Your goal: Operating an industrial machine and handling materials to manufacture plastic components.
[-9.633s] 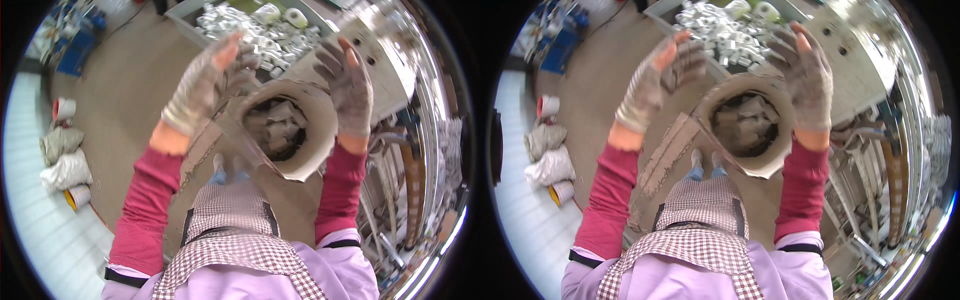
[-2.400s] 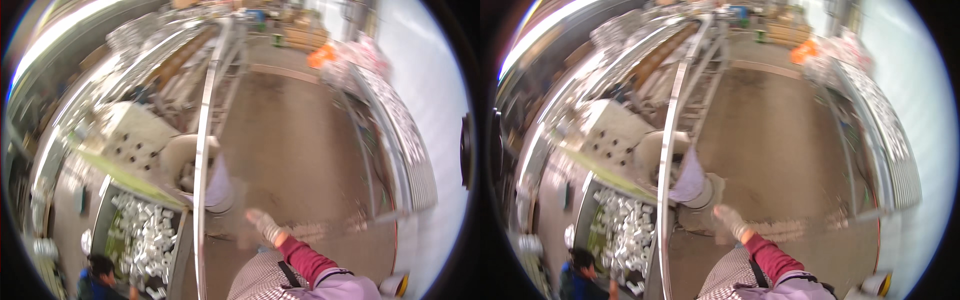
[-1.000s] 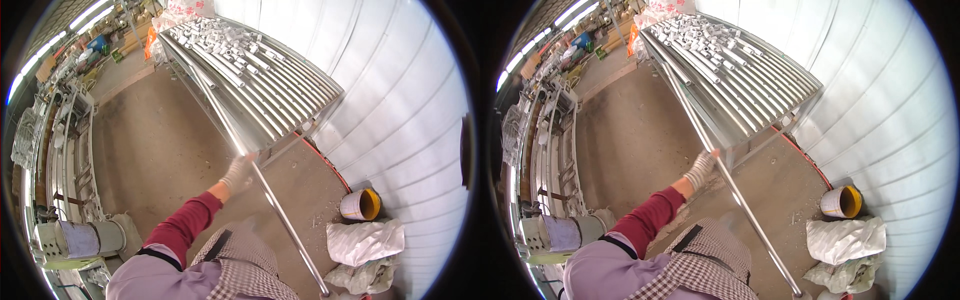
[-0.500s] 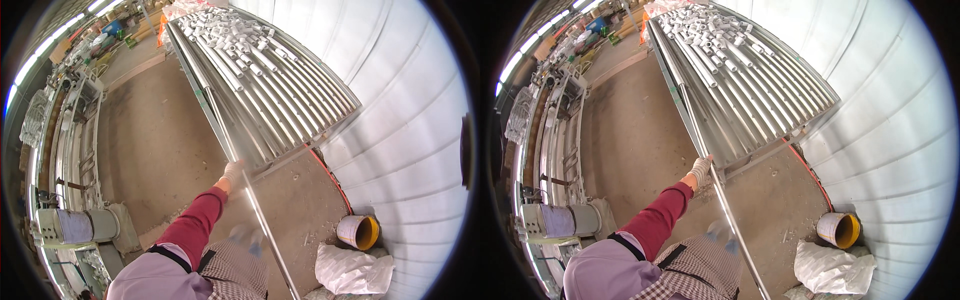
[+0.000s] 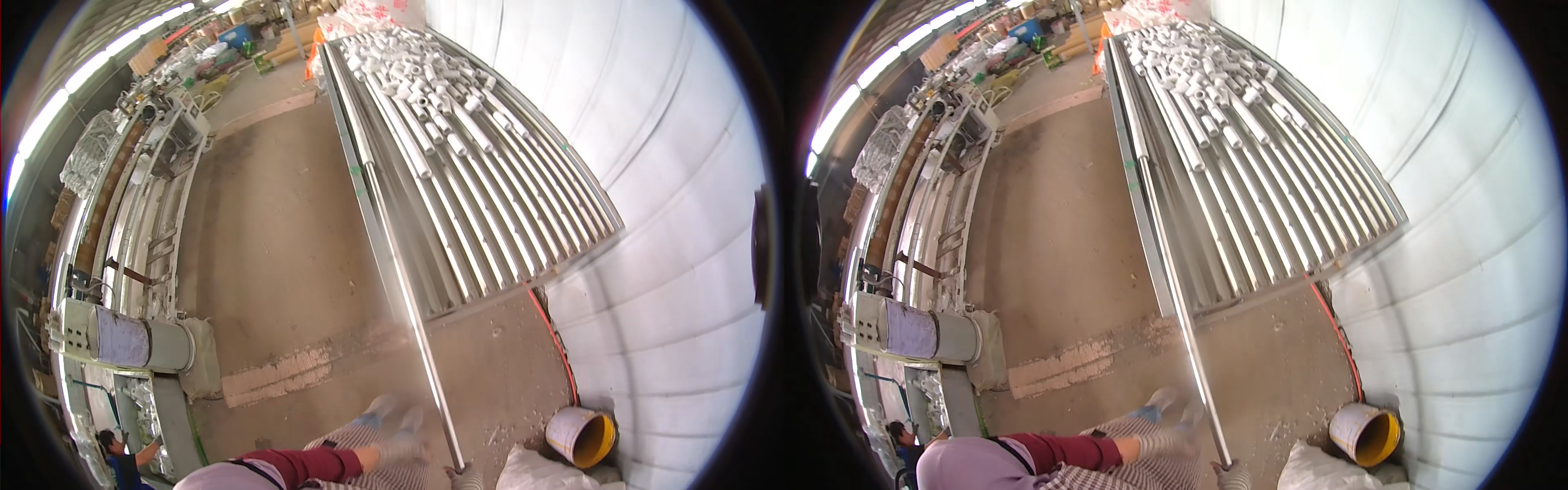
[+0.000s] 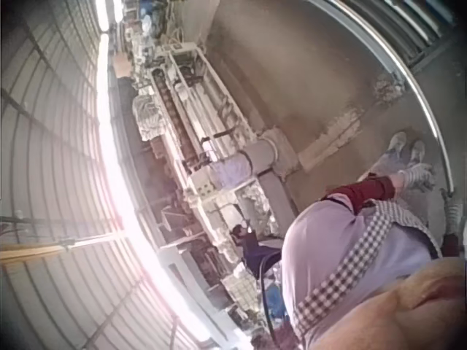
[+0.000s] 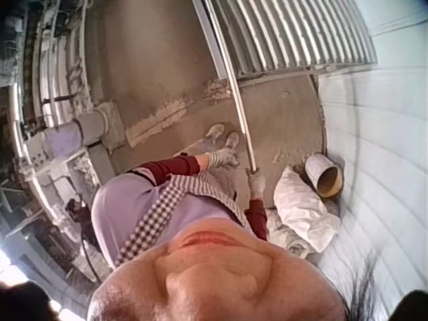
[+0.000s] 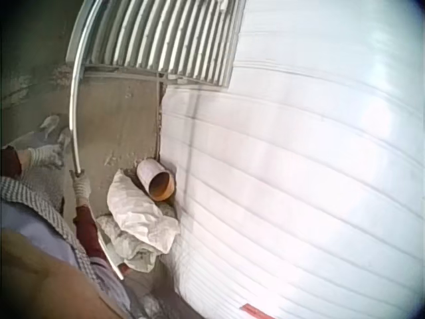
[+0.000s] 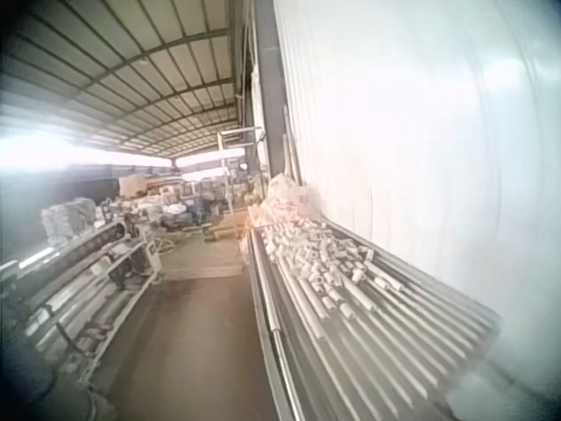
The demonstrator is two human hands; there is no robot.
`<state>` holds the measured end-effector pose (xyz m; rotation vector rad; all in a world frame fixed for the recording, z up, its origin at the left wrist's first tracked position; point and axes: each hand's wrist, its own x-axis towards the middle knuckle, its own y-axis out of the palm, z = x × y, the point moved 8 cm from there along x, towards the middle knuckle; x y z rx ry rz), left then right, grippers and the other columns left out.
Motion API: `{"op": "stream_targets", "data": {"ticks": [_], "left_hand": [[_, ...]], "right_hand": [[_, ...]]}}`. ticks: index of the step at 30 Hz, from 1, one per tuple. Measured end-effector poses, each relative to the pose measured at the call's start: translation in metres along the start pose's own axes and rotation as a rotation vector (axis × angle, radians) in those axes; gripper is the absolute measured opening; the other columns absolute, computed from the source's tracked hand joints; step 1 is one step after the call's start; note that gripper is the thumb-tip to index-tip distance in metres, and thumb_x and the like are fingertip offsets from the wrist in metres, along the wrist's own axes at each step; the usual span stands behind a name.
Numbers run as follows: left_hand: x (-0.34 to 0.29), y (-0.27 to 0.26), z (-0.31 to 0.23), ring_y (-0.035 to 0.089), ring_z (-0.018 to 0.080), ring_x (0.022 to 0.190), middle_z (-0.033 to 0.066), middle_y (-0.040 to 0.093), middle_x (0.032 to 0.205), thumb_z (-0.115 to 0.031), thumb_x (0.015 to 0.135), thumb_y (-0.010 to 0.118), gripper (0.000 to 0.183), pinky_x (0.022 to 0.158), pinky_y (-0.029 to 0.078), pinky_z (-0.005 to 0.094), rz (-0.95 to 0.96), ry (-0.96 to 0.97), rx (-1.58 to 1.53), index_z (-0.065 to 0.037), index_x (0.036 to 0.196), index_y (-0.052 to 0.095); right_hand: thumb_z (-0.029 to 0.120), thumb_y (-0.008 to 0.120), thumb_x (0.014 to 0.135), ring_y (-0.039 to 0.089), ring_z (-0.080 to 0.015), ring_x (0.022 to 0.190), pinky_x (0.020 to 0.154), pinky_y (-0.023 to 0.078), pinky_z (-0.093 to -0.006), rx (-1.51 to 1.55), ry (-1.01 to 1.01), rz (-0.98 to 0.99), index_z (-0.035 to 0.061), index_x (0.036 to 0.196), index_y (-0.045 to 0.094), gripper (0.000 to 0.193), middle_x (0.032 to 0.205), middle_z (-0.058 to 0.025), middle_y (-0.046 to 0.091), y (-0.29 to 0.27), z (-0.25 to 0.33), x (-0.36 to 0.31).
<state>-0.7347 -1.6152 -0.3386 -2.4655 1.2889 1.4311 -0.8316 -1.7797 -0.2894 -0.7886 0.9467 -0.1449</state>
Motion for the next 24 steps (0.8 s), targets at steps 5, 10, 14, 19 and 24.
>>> {"op": "stream_targets", "data": {"ticks": [5,10,14,19,24], "left_hand": [[-0.008,0.082,-0.003,0.06,0.0194,0.084,0.0068,0.062,0.094,-0.024,0.089,0.063,0.026,0.073,0.05,0.0325,0.231,-0.221,-0.408,-0.005,0.105,0.057],[0.06,0.04,-0.042,0.061,0.0193,0.082,0.0062,0.062,0.093,-0.027,0.09,0.062,0.028,0.071,0.051,0.0323,-0.005,-0.053,-0.65,-0.006,0.107,0.055],[0.091,-0.048,-0.118,0.064,0.0206,0.081,0.0073,0.064,0.092,-0.034,0.091,0.062,0.041,0.066,0.053,0.0351,-0.393,0.056,-0.806,-0.004,0.116,0.051],[0.046,-0.105,-0.144,0.06,0.0181,0.097,0.0081,0.063,0.105,-0.035,0.093,0.058,0.042,0.082,0.049,0.0348,-0.502,0.274,-0.589,-0.007,0.124,0.05],[-0.012,-0.08,-0.077,0.054,0.0172,0.11,0.0053,0.057,0.115,-0.034,0.094,0.057,0.042,0.094,0.042,0.0298,-0.385,0.129,-0.505,-0.006,0.124,0.049]], "right_hand": [[0.033,0.081,0.068,0.066,-0.0313,0.068,0.063,0.051,-0.0392,0.084,-0.223,-0.126,-0.0052,0.095,0.061,0.051,0.073,-0.0189,0.065,-0.036,0.155,0.099],[0.035,0.078,0.071,0.059,-0.0373,0.102,0.084,0.048,-0.0438,0.679,-0.56,-0.15,-0.0051,0.121,0.05,0.07,0.114,-0.0262,0.057,-0.062,0.192,0.121],[0.035,0.072,0.08,0.065,-0.029,0.077,0.06,0.052,-0.0401,1.057,-0.11,0.101,0.009,0.114,0.054,0.047,0.095,-0.0109,0.066,0.002,-0.031,0.041],[0.02,0.071,0.08,0.058,-0.0245,0.072,0.065,0.052,-0.0351,0.104,0.123,0.405,0.0033,0.125,0.046,0.053,0.108,-0.0108,0.057,0.061,-0.204,0.013],[0.015,0.072,0.077,0.057,-0.0212,0.076,0.069,0.051,-0.0323,-0.045,-0.207,0.077,0.0015,0.128,0.045,0.059,0.108,-0.0098,0.055,-0.002,0.078,0.141]]}}
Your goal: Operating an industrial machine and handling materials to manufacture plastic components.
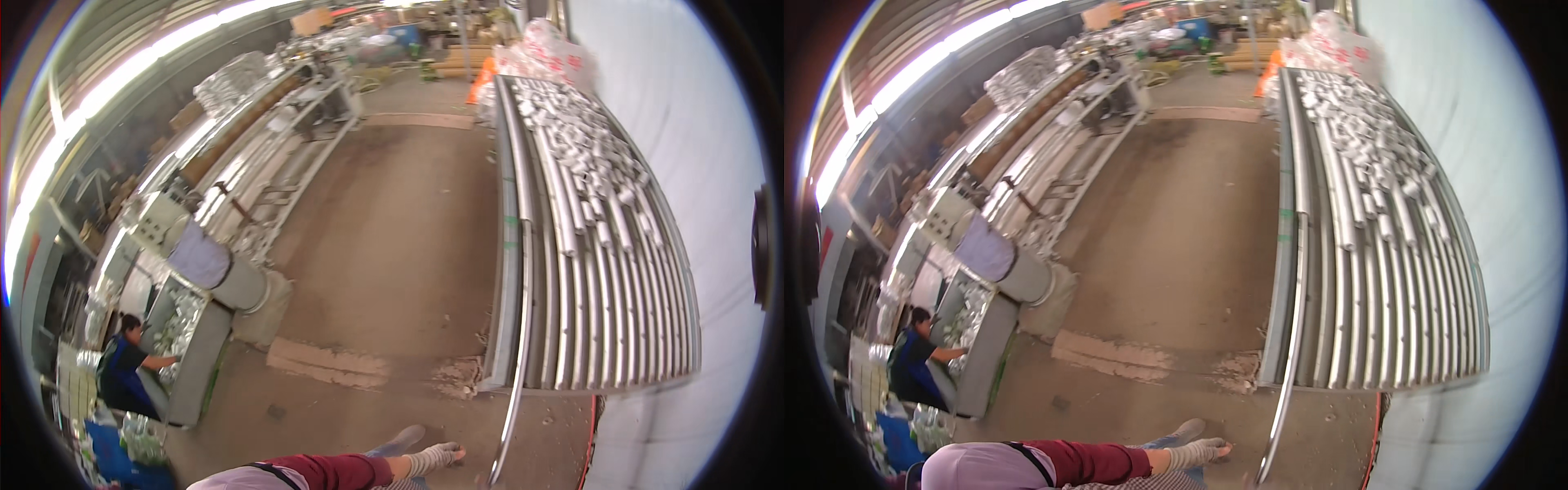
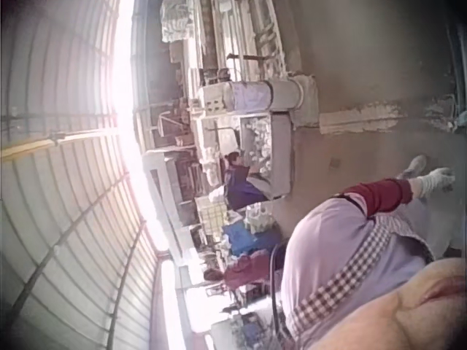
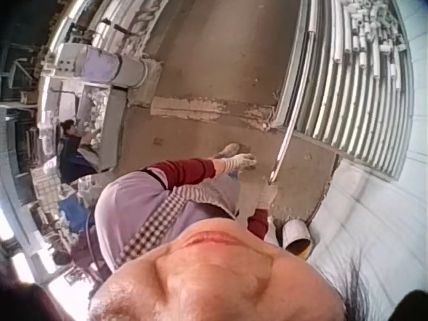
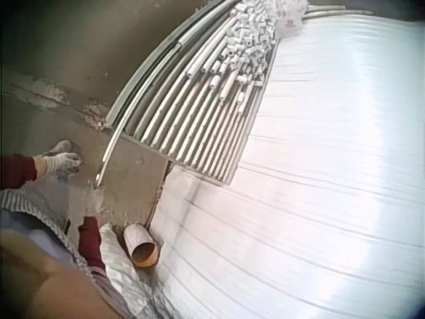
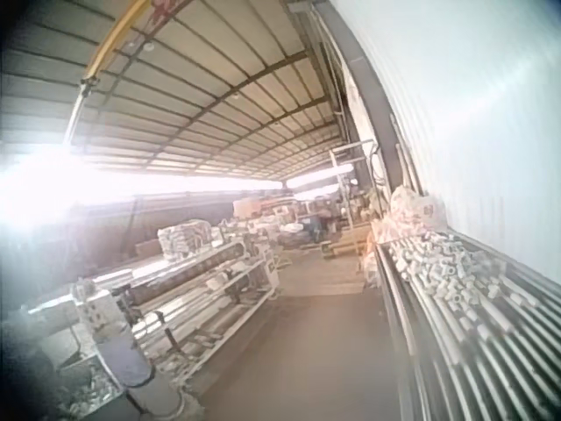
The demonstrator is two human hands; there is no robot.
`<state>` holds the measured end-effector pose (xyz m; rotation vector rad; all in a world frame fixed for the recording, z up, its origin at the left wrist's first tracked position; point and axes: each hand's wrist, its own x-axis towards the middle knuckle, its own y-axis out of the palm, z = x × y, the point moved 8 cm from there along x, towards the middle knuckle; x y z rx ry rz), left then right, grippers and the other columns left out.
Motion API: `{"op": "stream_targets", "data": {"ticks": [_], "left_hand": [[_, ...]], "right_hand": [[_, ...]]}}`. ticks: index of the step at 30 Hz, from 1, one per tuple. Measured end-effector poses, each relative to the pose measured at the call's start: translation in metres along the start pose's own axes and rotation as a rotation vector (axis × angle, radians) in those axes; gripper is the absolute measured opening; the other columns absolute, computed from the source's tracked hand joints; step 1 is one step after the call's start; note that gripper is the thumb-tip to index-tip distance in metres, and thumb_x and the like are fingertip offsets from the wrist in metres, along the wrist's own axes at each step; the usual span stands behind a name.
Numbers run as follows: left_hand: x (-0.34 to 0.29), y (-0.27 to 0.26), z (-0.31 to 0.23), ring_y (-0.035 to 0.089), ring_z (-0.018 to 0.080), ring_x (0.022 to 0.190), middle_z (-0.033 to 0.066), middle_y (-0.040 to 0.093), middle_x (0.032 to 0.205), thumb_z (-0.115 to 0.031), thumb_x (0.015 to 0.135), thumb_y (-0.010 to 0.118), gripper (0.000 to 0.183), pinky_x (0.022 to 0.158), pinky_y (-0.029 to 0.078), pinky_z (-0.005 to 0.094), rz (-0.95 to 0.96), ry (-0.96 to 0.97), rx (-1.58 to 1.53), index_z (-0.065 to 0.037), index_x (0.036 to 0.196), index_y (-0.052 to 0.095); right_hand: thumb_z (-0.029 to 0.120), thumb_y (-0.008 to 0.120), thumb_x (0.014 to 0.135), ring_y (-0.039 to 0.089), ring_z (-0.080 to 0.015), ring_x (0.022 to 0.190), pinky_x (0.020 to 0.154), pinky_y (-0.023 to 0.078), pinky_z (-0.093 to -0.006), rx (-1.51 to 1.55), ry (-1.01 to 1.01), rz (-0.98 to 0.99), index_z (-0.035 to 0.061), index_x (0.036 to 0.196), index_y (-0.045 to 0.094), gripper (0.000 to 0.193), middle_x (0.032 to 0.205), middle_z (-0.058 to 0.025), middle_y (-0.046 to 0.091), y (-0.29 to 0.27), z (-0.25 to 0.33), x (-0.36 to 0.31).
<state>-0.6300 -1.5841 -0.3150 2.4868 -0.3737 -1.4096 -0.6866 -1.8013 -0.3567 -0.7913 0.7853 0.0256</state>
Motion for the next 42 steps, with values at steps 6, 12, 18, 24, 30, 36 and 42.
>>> {"op": "stream_targets", "data": {"ticks": [6,12,18,24,30,36,42], "left_hand": [[-0.081,-0.077,-0.043,0.055,0.0166,0.105,0.0038,0.06,0.111,-0.037,0.092,0.058,0.043,0.09,0.043,0.0298,0.023,0.106,-0.057,-0.008,0.123,0.054],[-0.193,-0.248,-0.063,0.052,0.0182,0.113,0.008,0.058,0.118,-0.037,0.091,0.059,0.046,0.095,0.042,0.0331,-0.367,0.275,-0.044,-0.007,0.125,0.052],[-0.262,-0.437,-0.052,0.042,0.0252,0.129,0.0181,0.045,0.138,-0.045,0.079,0.072,0.085,0.105,0.036,0.0361,-0.504,0.453,-0.525,0.001,0.141,0.035],[-0.406,-0.639,-0.15,0.057,0.0179,0.105,0.0095,0.058,0.118,-0.032,0.082,0.072,0.062,0.089,0.047,0.0315,-0.973,0.735,-0.519,-0.004,0.131,0.048],[-0.491,-0.809,-0.257,0.059,0.0124,0.095,0.0035,0.06,0.109,-0.02,0.084,0.071,0.051,0.081,0.047,0.0281,-1.13,0.985,-0.636,-0.009,0.128,0.049],[-0.602,-0.971,-0.259,0.062,0.019,0.094,0.0077,0.061,0.111,-0.019,0.081,0.073,0.054,0.079,0.051,0.0331,-1.401,1.2,-0.766,-0.009,0.128,0.049],[-0.746,-1.045,-0.283,0.06,0.0185,0.096,0.0108,0.057,0.11,-0.008,0.079,0.072,0.057,0.082,0.05,0.0293,-1.519,1.491,-0.833,-0.005,0.129,0.044]], "right_hand": [[-0.009,0.067,0.065,0.031,-0.0327,0.136,0.114,0.025,-0.0375,0.1,-0.583,-0.626,0.0066,0.146,0.02,0.095,0.146,-0.0189,0.033,-0.129,0.347,0.053],[-0.017,0.054,0.07,0.031,-0.0284,0.136,0.111,0.026,-0.0364,0.705,-0.685,-0.113,0.0105,0.146,0.027,0.085,0.149,-0.0111,0.032,-0.04,0.467,0.019],[-0.016,0.054,0.067,0.048,-0.0296,0.121,0.101,0.042,-0.0384,0.428,-0.539,0.27,0.0046,0.137,0.036,0.075,0.136,-0.0181,0.041,0.162,0.473,0.03],[-0.007,0.073,0.058,0.055,-0.03,0.11,0.089,0.05,-0.0404,-0.135,-0.73,0.456,0.0051,0.134,0.042,0.082,0.125,-0.0175,0.05,0.27,0.524,0.047],[0.0,0.068,0.074,0.053,-0.0197,0.098,0.084,0.047,-0.0301,-0.313,-0.722,0.491,0.0009,0.134,0.041,0.066,0.116,-0.0092,0.052,0.269,0.598,0.15],[0.002,0.066,0.08,0.057,-0.0196,0.083,0.072,0.049,-0.0298,-0.168,-0.576,0.494,0.0048,0.136,0.042,0.06,0.103,-0.0107,0.058,0.366,0.848,0.193],[0.013,0.068,0.085,0.057,-0.015,0.081,0.066,0.048,-0.0273,-0.038,-0.907,0.774,0.0096,0.13,0.049,0.05,0.103,-0.007,0.06,0.521,1.165,0.026]]}}
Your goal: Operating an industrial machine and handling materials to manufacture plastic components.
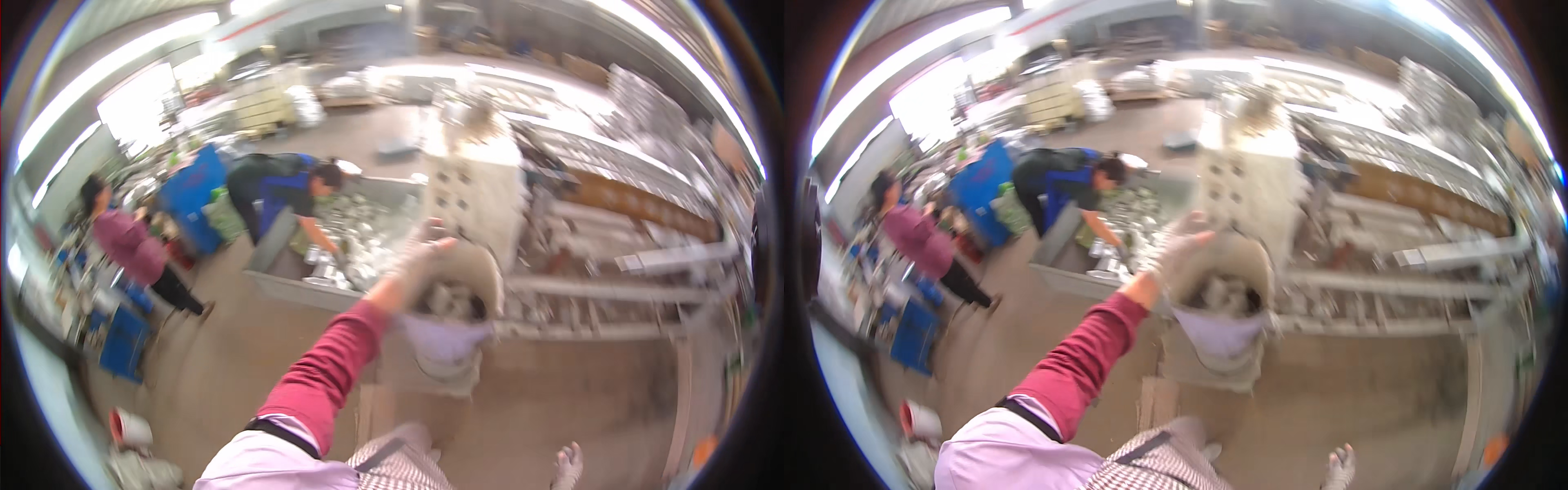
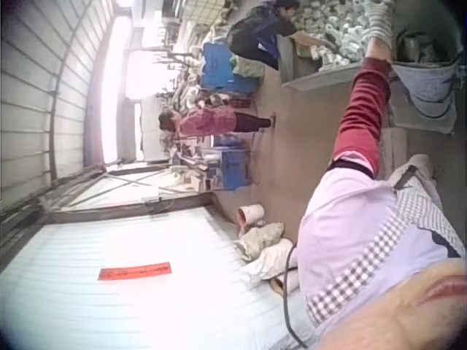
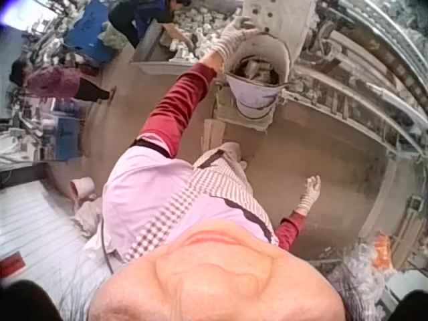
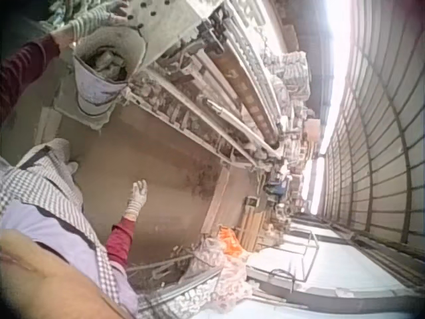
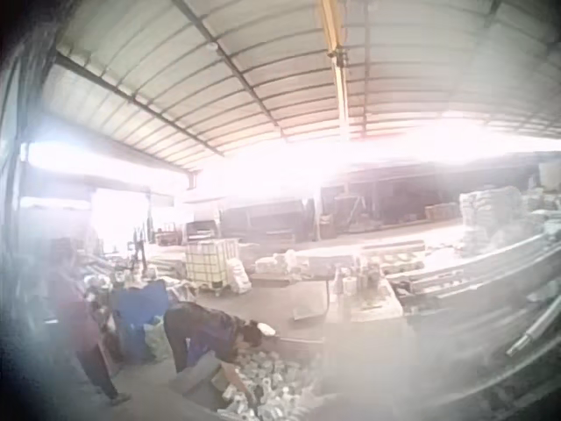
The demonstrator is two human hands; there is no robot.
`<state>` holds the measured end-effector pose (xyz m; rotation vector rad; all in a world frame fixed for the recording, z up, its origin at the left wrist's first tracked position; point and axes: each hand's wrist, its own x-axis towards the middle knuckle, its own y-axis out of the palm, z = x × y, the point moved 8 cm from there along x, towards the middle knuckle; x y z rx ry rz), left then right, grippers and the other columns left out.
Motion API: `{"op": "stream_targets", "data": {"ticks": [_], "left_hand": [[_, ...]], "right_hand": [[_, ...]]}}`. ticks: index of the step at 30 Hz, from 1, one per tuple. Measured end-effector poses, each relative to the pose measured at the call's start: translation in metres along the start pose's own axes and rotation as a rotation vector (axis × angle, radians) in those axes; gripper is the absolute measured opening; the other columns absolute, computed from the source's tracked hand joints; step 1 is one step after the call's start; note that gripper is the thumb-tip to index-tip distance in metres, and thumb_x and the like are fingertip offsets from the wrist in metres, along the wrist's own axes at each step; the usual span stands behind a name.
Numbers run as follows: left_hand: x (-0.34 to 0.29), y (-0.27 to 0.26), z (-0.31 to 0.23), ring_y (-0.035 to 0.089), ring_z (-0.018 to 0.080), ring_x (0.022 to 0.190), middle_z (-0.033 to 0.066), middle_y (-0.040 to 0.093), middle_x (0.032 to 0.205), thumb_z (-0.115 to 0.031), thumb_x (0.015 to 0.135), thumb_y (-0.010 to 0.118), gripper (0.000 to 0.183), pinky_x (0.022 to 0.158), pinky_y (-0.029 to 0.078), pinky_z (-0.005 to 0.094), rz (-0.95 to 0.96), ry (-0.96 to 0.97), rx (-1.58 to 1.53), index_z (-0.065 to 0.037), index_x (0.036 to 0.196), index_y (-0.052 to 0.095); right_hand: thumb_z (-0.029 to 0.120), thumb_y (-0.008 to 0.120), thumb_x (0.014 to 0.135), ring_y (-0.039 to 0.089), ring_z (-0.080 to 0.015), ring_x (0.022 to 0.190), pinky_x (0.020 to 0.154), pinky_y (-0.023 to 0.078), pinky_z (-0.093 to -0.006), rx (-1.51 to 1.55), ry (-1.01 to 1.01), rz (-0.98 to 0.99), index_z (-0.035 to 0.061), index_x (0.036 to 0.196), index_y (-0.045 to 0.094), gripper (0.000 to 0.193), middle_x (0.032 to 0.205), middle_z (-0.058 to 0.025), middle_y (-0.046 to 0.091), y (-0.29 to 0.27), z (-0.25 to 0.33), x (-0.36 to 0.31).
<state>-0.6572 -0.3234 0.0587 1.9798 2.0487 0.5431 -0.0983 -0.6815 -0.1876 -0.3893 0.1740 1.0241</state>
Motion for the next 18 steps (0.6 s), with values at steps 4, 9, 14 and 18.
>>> {"op": "stream_targets", "data": {"ticks": [4,9,14,18], "left_hand": [[0.155,-0.037,0.017,0.049,0.0252,0.117,0.0204,0.047,0.13,-0.006,0.072,0.079,0.077,0.092,0.048,0.0327,-0.135,0.182,0.237,-0.002,0.135,0.034],[0.283,-0.08,-0.005,0.034,0.0284,0.134,0.0208,0.031,0.147,-0.017,0.063,0.085,0.104,0.11,0.029,0.0299,-0.361,0.253,0.486,-0.001,0.145,0.021],[0.402,-0.075,0.002,0.034,0.0279,0.134,0.0201,0.034,0.145,-0.016,0.062,0.086,0.113,0.106,0.034,0.0316,-0.426,0.471,0.544,-0.001,0.147,0.014],[0.442,-0.187,0.086,0.063,0.0305,0.1,0.0167,0.062,0.115,-0.031,0.091,0.049,0.036,0.087,0.051,0.0427,-0.468,0.026,1.853,-0.009,0.117,0.061]], "right_hand": [[0.016,0.066,0.086,0.057,-0.0141,0.089,0.072,0.05,-0.0264,-0.064,-0.152,0.169,0.0101,0.129,0.05,0.046,0.109,-0.0048,0.06,0.073,0.102,0.088],[0.022,0.065,0.087,0.059,-0.018,0.09,0.081,0.046,-0.0291,-0.382,0.015,0.35,0.0068,0.126,0.054,0.043,0.106,-0.0089,0.063,0.076,0.02,0.113],[0.023,0.065,0.088,0.059,-0.0179,0.087,0.08,0.046,-0.029,-0.621,0.16,0.357,0.0062,0.126,0.054,0.043,0.103,-0.0087,0.063,0.059,0.007,0.133],[0.019,0.062,0.09,0.057,-0.0115,0.076,0.065,0.049,-0.0241,-0.46,0.21,0.424,0.0083,0.128,0.051,0.041,0.096,-0.0031,0.062,0.031,-0.034,0.168]]}}
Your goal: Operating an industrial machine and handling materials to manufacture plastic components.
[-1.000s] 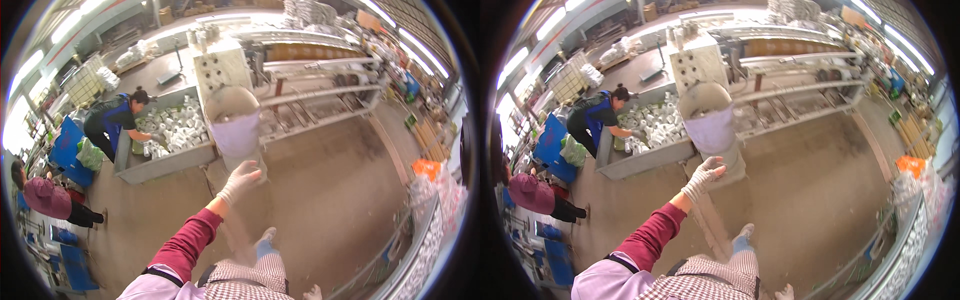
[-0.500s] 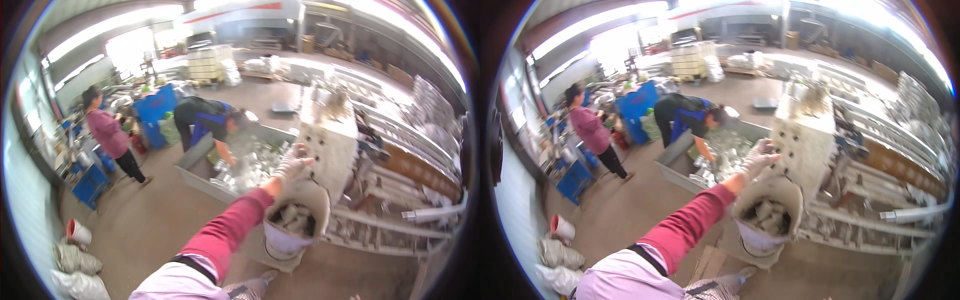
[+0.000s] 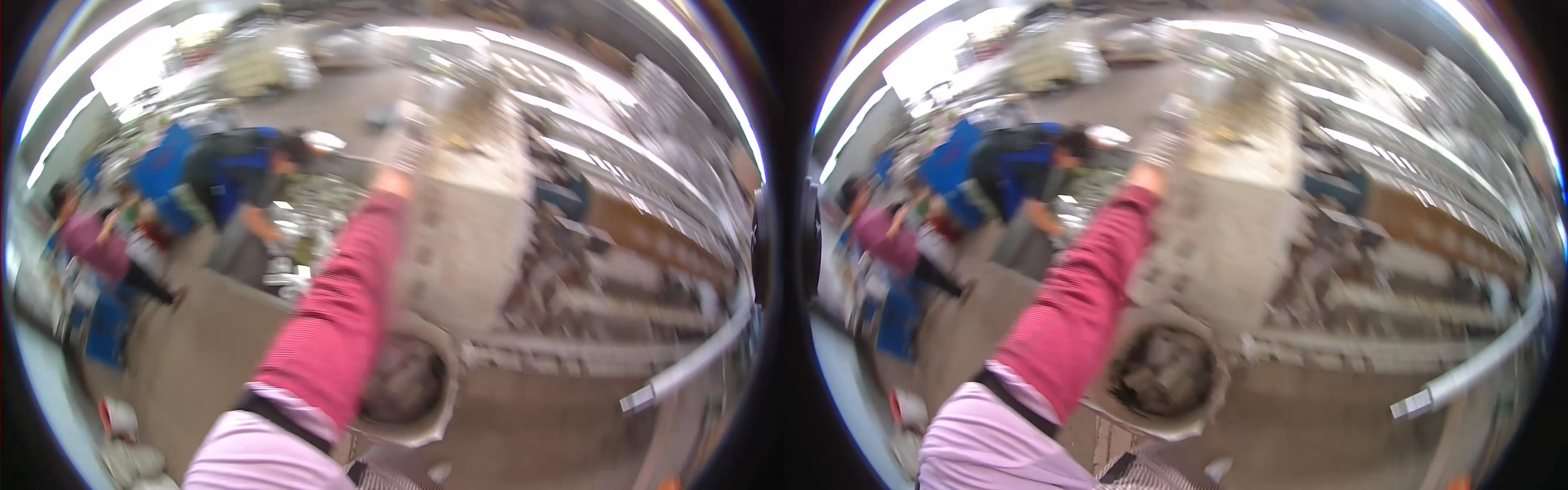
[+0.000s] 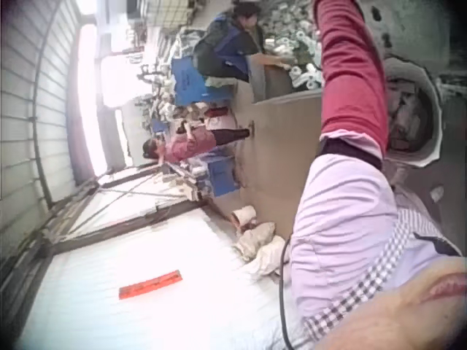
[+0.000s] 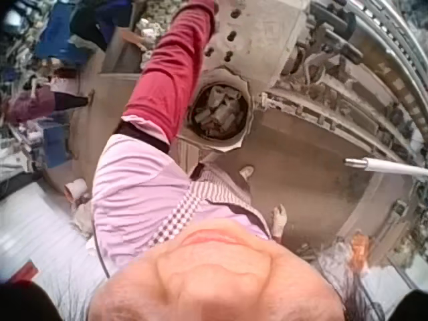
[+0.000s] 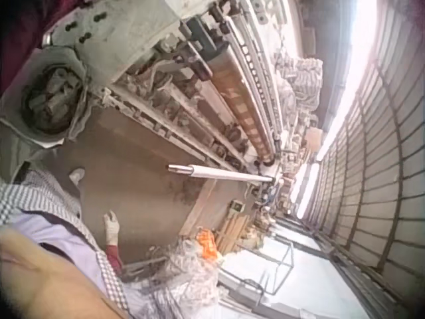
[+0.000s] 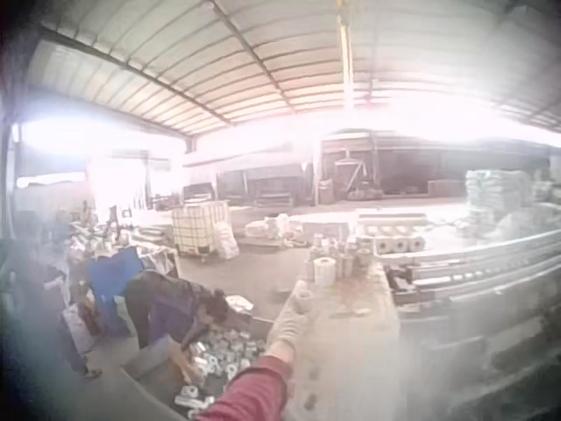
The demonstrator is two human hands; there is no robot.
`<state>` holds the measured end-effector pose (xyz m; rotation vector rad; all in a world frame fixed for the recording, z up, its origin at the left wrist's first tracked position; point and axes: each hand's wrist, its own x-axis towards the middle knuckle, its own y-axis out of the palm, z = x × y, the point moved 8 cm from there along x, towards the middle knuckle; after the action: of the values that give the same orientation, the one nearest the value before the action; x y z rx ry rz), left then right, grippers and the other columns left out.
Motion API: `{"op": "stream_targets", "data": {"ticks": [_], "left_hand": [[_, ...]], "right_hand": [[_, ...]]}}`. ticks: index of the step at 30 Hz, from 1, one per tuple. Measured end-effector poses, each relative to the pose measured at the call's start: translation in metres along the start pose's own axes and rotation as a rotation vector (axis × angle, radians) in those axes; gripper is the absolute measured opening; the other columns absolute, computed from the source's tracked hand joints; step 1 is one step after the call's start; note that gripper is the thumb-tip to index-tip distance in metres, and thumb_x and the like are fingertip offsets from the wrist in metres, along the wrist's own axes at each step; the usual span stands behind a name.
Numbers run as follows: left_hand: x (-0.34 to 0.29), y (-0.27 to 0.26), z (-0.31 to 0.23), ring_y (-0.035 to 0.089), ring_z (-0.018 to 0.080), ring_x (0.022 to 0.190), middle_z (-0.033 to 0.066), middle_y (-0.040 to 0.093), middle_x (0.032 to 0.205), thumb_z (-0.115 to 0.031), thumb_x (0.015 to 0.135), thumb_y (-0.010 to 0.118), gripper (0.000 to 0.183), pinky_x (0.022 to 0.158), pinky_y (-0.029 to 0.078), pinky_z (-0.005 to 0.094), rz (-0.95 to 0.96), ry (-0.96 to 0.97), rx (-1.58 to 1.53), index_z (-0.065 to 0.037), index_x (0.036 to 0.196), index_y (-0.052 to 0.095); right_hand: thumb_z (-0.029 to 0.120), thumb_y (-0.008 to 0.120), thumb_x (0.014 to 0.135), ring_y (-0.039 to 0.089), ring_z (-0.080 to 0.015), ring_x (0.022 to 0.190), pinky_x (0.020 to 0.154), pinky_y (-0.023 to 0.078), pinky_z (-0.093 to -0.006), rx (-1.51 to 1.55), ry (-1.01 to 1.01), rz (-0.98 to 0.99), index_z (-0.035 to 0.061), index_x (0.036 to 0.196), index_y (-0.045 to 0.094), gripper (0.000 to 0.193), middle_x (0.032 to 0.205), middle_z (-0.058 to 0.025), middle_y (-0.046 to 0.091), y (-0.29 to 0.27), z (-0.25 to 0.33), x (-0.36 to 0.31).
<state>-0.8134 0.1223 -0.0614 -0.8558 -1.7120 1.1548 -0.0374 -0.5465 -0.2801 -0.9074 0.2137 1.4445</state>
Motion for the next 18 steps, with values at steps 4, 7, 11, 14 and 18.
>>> {"op": "stream_targets", "data": {"ticks": [4,7,11,14,18], "left_hand": [[-0.022,-0.092,-0.015,0.065,0.024,0.087,0.01,0.068,0.095,-0.016,0.087,0.055,0.022,0.081,0.05,0.0384,0.131,0.038,0.14,-0.006,0.104,0.066],[-0.035,-0.142,-0.087,0.063,0.0208,0.085,0.0059,0.068,0.096,-0.019,0.085,0.064,0.038,0.08,0.049,0.0294,-0.205,0.271,-0.529,-0.002,0.119,0.057],[-0.227,-0.162,-0.23,0.063,0.0136,0.082,0.0062,0.067,0.088,-0.019,0.07,0.08,0.051,0.076,0.05,0.0266,0.297,0.673,-0.828,0.0,0.113,0.062],[-0.351,-0.188,-0.317,0.067,0.0282,0.084,0.0147,0.067,0.091,-0.018,0.058,0.081,0.053,0.077,0.053,0.0339,0.533,0.799,-0.618,-0.001,0.106,0.065],[-0.426,-0.183,-0.404,0.065,0.0318,0.086,0.0136,0.065,0.097,-0.018,0.062,0.079,0.052,0.077,0.052,0.0371,0.568,0.86,-0.637,-0.007,0.111,0.063]], "right_hand": [[0.018,0.069,0.08,0.061,-0.0306,0.103,0.086,0.05,-0.042,-0.421,-0.173,-0.18,0.0034,0.118,0.061,0.042,0.113,-0.0149,0.064,-0.019,0.11,0.004],[0.024,0.066,0.082,0.062,-0.0261,0.099,0.086,0.049,-0.0354,0.01,0.037,-0.199,0.0031,0.118,0.059,0.042,0.11,-0.0152,0.064,-0.038,0.073,0.015],[0.015,0.065,0.083,0.062,-0.0192,0.097,0.086,0.049,-0.0311,-0.232,0.03,-0.115,0.0038,0.121,0.056,0.041,0.108,-0.0102,0.064,-0.048,0.098,0.021],[0.015,0.064,0.084,0.061,-0.0189,0.098,0.087,0.049,-0.0305,0.104,0.001,-0.068,0.0032,0.119,0.057,0.038,0.107,-0.0097,0.065,-0.051,0.109,0.055],[0.014,0.065,0.083,0.063,-0.0185,0.095,0.084,0.049,-0.0288,0.108,-0.178,-0.033,0.0055,0.119,0.056,0.038,0.106,-0.0098,0.065,-0.07,0.159,0.087]]}}
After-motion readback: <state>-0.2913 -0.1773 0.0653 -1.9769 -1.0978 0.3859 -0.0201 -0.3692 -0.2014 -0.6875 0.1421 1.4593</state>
